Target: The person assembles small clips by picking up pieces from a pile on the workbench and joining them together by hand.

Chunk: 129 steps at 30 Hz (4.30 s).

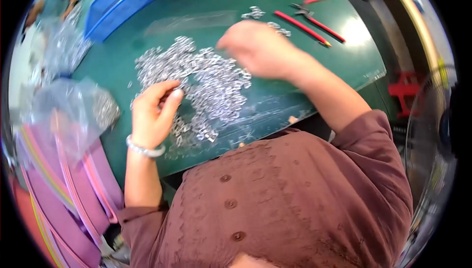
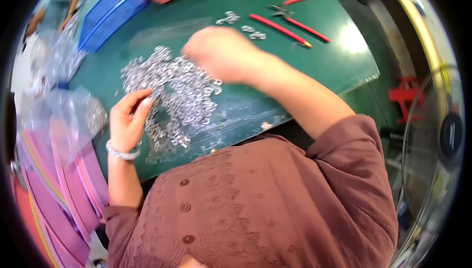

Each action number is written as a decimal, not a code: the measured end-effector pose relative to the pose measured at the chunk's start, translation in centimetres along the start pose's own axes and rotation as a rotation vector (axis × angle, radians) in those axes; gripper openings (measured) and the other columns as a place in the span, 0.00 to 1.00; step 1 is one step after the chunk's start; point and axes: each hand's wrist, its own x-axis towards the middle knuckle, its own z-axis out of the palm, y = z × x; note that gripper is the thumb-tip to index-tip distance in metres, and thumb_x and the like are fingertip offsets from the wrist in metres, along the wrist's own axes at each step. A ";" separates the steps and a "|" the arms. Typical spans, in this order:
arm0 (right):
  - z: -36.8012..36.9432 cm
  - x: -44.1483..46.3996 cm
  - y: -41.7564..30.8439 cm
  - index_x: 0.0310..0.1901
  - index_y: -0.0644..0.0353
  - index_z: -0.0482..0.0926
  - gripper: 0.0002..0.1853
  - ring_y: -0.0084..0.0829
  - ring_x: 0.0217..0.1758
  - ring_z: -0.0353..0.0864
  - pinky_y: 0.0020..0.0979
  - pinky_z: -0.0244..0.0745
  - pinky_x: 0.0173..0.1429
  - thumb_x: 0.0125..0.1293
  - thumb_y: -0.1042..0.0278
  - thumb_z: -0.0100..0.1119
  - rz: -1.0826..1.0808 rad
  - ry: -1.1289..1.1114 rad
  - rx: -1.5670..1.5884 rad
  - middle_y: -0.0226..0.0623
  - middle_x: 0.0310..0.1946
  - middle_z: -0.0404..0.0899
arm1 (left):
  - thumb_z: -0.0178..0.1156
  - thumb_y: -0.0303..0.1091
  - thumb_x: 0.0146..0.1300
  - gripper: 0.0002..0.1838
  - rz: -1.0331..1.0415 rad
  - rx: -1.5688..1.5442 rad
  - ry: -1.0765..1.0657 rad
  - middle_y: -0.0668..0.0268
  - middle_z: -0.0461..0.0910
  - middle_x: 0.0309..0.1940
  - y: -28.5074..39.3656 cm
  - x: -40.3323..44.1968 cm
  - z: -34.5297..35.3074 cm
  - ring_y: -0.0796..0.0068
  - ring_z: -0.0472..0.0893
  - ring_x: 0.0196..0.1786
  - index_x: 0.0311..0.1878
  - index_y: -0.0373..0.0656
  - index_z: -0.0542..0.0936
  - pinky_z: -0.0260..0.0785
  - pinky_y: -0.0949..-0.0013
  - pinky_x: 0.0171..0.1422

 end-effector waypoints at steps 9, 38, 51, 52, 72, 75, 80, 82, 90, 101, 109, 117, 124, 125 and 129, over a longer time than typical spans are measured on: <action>2.6 2.2 1.9 0.33 0.59 0.79 0.08 0.41 0.41 0.75 0.36 0.70 0.47 0.53 0.72 0.51 0.150 -0.280 0.088 0.41 0.33 0.76 | 0.56 0.28 0.58 0.08 0.002 -0.067 0.094 0.73 0.75 0.25 -1.4 1.1 1.8 0.87 0.70 0.28 0.39 0.36 0.78 0.63 0.81 0.32; 6.8 4.6 -0.8 0.28 0.58 0.79 0.06 0.41 0.41 0.74 0.37 0.70 0.46 0.48 0.71 0.52 0.048 -0.236 0.081 0.42 0.31 0.75 | 0.55 0.28 0.58 0.08 0.011 -0.213 0.167 0.71 0.76 0.27 -4.7 2.5 2.0 0.84 0.71 0.30 0.37 0.35 0.78 0.64 0.79 0.35; 7.3 4.0 -1.9 0.23 0.57 0.76 0.04 0.42 0.29 0.75 0.40 0.69 0.33 0.45 0.67 0.53 -0.263 0.146 0.210 0.37 0.23 0.76 | 0.47 0.34 0.65 0.11 -0.209 -0.648 0.013 0.72 0.74 0.25 -4.1 2.3 2.3 0.87 0.68 0.24 0.42 0.38 0.75 0.58 0.84 0.26; 7.7 3.9 -1.8 0.22 0.57 0.75 0.04 0.42 0.29 0.75 0.39 0.69 0.34 0.46 0.67 0.53 -0.276 0.189 0.243 0.37 0.23 0.76 | 0.47 0.34 0.65 0.11 -0.221 -0.720 -0.007 0.71 0.74 0.25 -3.9 2.2 2.3 0.87 0.69 0.24 0.41 0.39 0.75 0.58 0.84 0.26; 6.8 4.2 -1.6 0.35 0.65 0.78 0.07 0.17 0.35 0.72 0.22 0.69 0.43 0.58 0.71 0.57 0.448 -0.142 1.083 0.28 0.31 0.77 | 0.60 0.27 0.54 0.05 -0.323 -0.961 0.281 0.68 0.77 0.24 -3.6 2.1 2.6 0.82 0.74 0.24 0.34 0.37 0.79 0.64 0.81 0.27; 6.3 4.3 -1.7 0.36 0.65 0.77 0.07 0.15 0.34 0.71 0.19 0.68 0.41 0.58 0.70 0.57 0.499 -0.174 1.074 0.26 0.30 0.76 | 0.60 0.27 0.54 0.06 -0.306 -0.961 0.264 0.68 0.78 0.25 -3.5 2.0 2.7 0.82 0.74 0.24 0.34 0.36 0.79 0.64 0.81 0.27; 6.1 4.3 -2.2 0.35 0.65 0.77 0.08 0.14 0.30 0.69 0.18 0.67 0.37 0.58 0.69 0.57 0.547 -0.207 1.119 0.26 0.28 0.76 | 0.60 0.27 0.54 0.05 -0.296 -0.916 0.290 0.69 0.77 0.24 -3.4 2.0 2.9 0.83 0.73 0.24 0.34 0.37 0.79 0.64 0.81 0.28; 6.1 4.4 -2.2 0.33 0.65 0.78 0.08 0.16 0.30 0.71 0.19 0.68 0.36 0.58 0.69 0.56 0.558 -0.201 1.114 0.28 0.26 0.76 | 0.60 0.28 0.54 0.05 -0.277 -0.895 0.275 0.69 0.77 0.25 -3.3 2.0 2.9 0.83 0.73 0.24 0.33 0.38 0.79 0.64 0.81 0.29; 6.0 4.3 -2.0 0.31 0.62 0.76 0.07 0.15 0.27 0.69 0.18 0.65 0.34 0.60 0.67 0.55 0.605 -0.201 1.180 0.26 0.25 0.75 | 0.57 0.29 0.56 0.05 -0.287 -0.888 0.193 0.68 0.77 0.25 -3.3 1.8 2.9 0.83 0.73 0.24 0.34 0.38 0.78 0.64 0.81 0.28; 6.2 4.4 -2.1 0.32 0.63 0.76 0.07 0.15 0.25 0.67 0.16 0.63 0.29 0.58 0.68 0.56 0.643 -0.193 1.191 0.26 0.23 0.74 | 0.57 0.28 0.57 0.04 -0.286 -0.829 0.208 0.70 0.77 0.24 -3.3 1.8 2.9 0.84 0.72 0.24 0.33 0.39 0.78 0.64 0.81 0.28; 6.5 4.2 -1.6 0.30 0.64 0.76 0.08 0.15 0.25 0.66 0.21 0.63 0.29 0.58 0.67 0.55 0.522 -0.152 0.985 0.24 0.20 0.71 | 0.56 0.32 0.57 0.06 -0.251 -0.799 0.148 0.70 0.76 0.22 -2.9 1.9 2.7 0.84 0.72 0.23 0.30 0.40 0.77 0.65 0.79 0.27; 6.3 4.3 -2.3 0.30 0.64 0.76 0.06 0.14 0.25 0.66 0.18 0.63 0.30 0.58 0.71 0.56 0.599 -0.105 1.141 0.23 0.21 0.72 | 0.55 0.32 0.60 0.06 -0.251 -0.911 0.108 0.72 0.75 0.22 -3.4 1.8 3.0 0.86 0.71 0.22 0.31 0.41 0.77 0.64 0.82 0.27; 6.5 4.0 -2.1 0.33 0.66 0.76 0.07 0.15 0.30 0.69 0.19 0.66 0.35 0.59 0.70 0.55 0.535 -0.083 1.080 0.26 0.26 0.75 | 0.54 0.32 0.59 0.06 -0.290 -0.988 0.109 0.70 0.76 0.23 -3.9 2.0 3.1 0.83 0.72 0.24 0.33 0.40 0.77 0.64 0.81 0.28; 6.6 4.1 -2.1 0.32 0.66 0.76 0.07 0.15 0.30 0.69 0.19 0.66 0.36 0.59 0.71 0.55 0.513 -0.053 1.120 0.26 0.26 0.75 | 0.55 0.32 0.59 0.06 -0.299 -1.031 0.100 0.69 0.76 0.24 -4.0 2.0 3.1 0.83 0.72 0.24 0.34 0.40 0.77 0.64 0.81 0.28; 6.5 4.1 -2.2 0.34 0.65 0.76 0.06 0.14 0.31 0.70 0.18 0.66 0.37 0.59 0.72 0.55 0.500 -0.065 1.173 0.25 0.28 0.75 | 0.55 0.30 0.59 0.06 -0.284 -1.095 0.094 0.68 0.77 0.25 -3.7 1.9 2.7 0.83 0.73 0.24 0.36 0.39 0.77 0.65 0.81 0.28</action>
